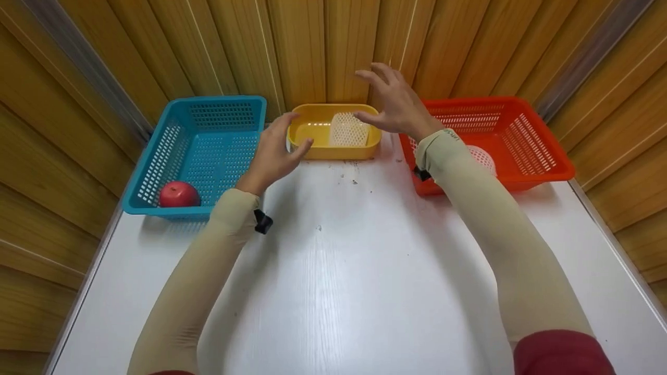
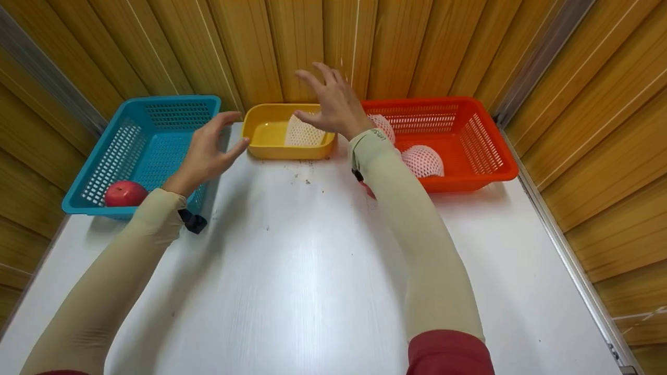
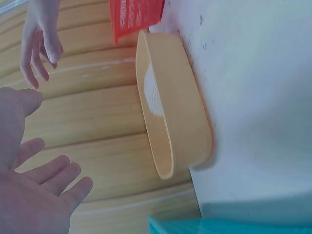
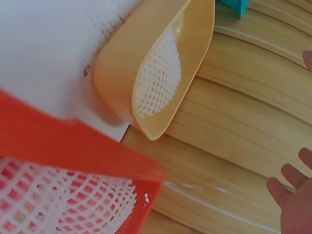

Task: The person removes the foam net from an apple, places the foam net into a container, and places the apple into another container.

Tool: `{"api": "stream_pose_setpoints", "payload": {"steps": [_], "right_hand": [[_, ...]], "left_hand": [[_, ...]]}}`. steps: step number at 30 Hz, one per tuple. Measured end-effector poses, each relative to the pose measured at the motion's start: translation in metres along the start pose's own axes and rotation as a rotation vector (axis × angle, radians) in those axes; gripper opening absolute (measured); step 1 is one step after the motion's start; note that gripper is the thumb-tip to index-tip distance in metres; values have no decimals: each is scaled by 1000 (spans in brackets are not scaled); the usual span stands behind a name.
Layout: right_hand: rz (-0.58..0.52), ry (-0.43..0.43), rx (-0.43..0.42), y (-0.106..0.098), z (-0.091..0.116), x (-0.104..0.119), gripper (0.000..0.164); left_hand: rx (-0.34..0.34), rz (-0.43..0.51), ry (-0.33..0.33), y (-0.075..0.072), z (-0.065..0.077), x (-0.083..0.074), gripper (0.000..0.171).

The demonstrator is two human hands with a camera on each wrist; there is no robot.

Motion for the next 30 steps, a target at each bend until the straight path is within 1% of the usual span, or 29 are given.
{"api": "stream_pose_setpoints", "payload": {"steps": [4,8,12,20,25,30], "right_hand": [[-2,39,11,-4,6,-9,79],[-10,75,13,-8,15,-20,72],[-8,103,11,-10,25,-30,67],[-38,194,21,-14,39,-46,64],[-56,229,43,-17,46,-56,63],[-60,252,78,-18,53,-64,58]], "left_hand": [[31,15,37,16,4,-11,61],[64,23,42,35,7,-22,64],[106,42,73,54,10,-32,66],[177,66,127,86,15,-52,69],[224,79,142,106,19,-62,71],[250,99,161,126,23,-72,70]]}}
Point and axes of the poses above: each hand's wrist, its own z-axis away from the middle knuckle, its own y-axis out of the palm, x = y × z, the point moved 2 cm from there along -z, towards the middle knuckle, and after that the axes turned 14 degrees about -y, right-handed, at the moved point
